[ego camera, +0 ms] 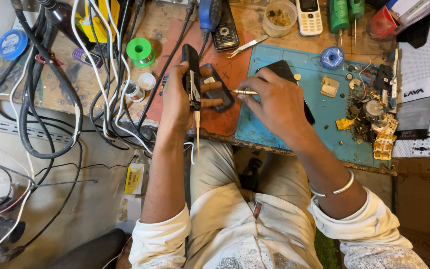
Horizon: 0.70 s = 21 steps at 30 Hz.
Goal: The person works on a feature phone at a cluttered repair bench. They pry open the phone's back cover and battery, unscrew and lift the keypad board with a screwdriver, apply liquid from a bottle and scrub the keypad contacts with a brush, then reassemble the keypad and press it back into the phone body.
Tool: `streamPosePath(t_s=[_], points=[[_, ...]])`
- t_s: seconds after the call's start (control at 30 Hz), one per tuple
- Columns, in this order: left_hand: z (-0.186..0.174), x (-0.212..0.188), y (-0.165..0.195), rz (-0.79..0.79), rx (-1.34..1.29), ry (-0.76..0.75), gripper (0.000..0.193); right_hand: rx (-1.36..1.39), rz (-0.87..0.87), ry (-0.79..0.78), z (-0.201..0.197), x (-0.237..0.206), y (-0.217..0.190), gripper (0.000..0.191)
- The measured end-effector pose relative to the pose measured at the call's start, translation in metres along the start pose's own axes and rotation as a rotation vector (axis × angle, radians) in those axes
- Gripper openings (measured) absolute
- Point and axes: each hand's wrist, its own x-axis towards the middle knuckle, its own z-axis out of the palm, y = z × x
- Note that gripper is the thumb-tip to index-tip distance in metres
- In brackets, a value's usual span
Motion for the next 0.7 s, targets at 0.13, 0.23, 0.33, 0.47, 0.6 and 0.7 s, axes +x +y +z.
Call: streamPosePath(t_s=[0.13, 0.23, 0.33, 0.47, 0.6, 0.7], points=[[-0.002, -0.004, -0.007, -0.032, -0.029, -0.009, 0.046, -0.005, -0.039, -0.021, 0.004, 0.0, -0.004, 0.017], [-0.002, -0.002, -0.011, -0.041, -0.04, -0.009, 0.049, -0.017, -0.034, -0.041, 0.005, 0.0, -0.005, 0.017], [-0.003, 0.0, -0.013, -0.042, -0.023, -0.014, 0.052, -0.016, -0.029, -0.055, 0.005, -0.001, -0.006, 0.018], [-0.004, 0.001, -0.014, -0.033, -0.049, -0.019, 0.049, -0.014, -0.02, -0.046, 0.003, -0.003, -0.007, 0.017], [-0.002, 0.001, -0.009, -0.028, -0.009, 0.012, 0.052, 0.001, -0.013, -0.021, -0.002, -0.003, -0.005, 0.016], [-0.003, -0.001, -0.005, -0.014, 0.034, 0.014, 0.048, 0.077, -0.013, 0.032, -0.004, -0.005, -0.001, 0.02]])
